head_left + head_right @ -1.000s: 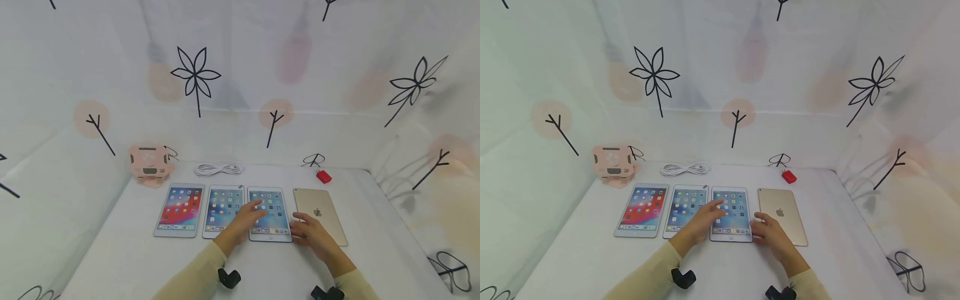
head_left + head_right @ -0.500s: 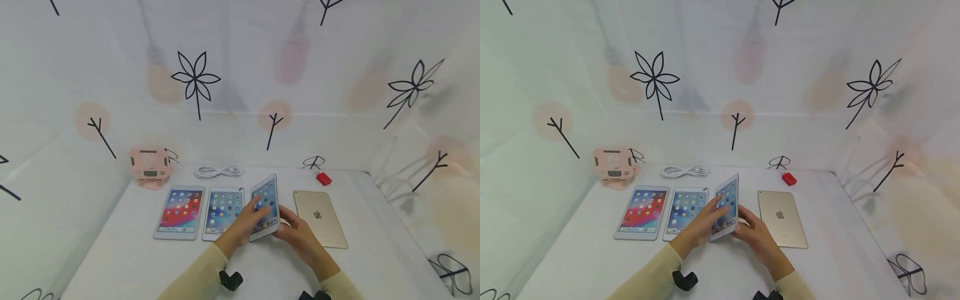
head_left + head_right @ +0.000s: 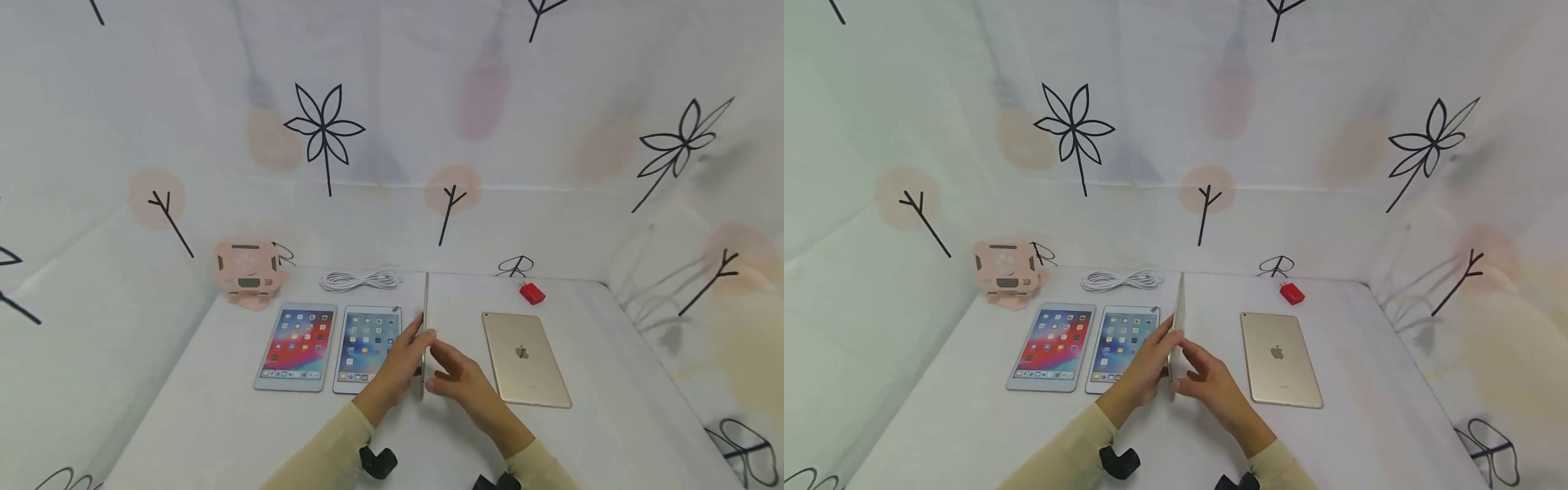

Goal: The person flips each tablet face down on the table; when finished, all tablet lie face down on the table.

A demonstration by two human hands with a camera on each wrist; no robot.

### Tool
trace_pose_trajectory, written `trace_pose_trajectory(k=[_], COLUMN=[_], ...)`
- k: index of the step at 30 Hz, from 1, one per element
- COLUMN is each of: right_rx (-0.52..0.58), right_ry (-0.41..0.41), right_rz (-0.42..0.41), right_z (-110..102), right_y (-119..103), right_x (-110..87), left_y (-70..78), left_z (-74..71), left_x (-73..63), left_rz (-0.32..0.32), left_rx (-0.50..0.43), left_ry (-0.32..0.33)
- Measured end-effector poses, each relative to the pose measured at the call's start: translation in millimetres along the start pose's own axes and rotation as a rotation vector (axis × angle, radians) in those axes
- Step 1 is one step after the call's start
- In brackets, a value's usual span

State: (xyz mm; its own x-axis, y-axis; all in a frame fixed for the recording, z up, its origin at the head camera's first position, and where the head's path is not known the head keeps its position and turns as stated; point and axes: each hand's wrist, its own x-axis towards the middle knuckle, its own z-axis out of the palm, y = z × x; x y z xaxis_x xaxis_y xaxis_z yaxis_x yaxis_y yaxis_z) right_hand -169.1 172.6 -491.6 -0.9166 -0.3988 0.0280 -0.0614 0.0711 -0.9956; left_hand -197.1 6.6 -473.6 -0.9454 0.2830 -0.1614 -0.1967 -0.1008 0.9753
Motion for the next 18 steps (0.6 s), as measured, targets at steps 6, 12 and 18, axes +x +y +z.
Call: trace_pose_trajectory(k=[6,12,18], right_rx=[-0.101,-0.176,-0.105], right_ry=[0.018,0.125,0.141], right_rz=[-0.086,0.040,0.193], right_z=[-9,-29,-51], right_y=[-4,-6,-5], right_x=[-4.9,-9.2,-16.7], left_y=[0.9,-4.3,-7.8], left_z=[2.9,0.2,-3.2], left_x=[0.9,4.4,8.0], left_rz=[0.114,0.192,0.166], left_rx=[-0.132,-0.294,-0.364], left_ry=[0.004,0.044,0.118])
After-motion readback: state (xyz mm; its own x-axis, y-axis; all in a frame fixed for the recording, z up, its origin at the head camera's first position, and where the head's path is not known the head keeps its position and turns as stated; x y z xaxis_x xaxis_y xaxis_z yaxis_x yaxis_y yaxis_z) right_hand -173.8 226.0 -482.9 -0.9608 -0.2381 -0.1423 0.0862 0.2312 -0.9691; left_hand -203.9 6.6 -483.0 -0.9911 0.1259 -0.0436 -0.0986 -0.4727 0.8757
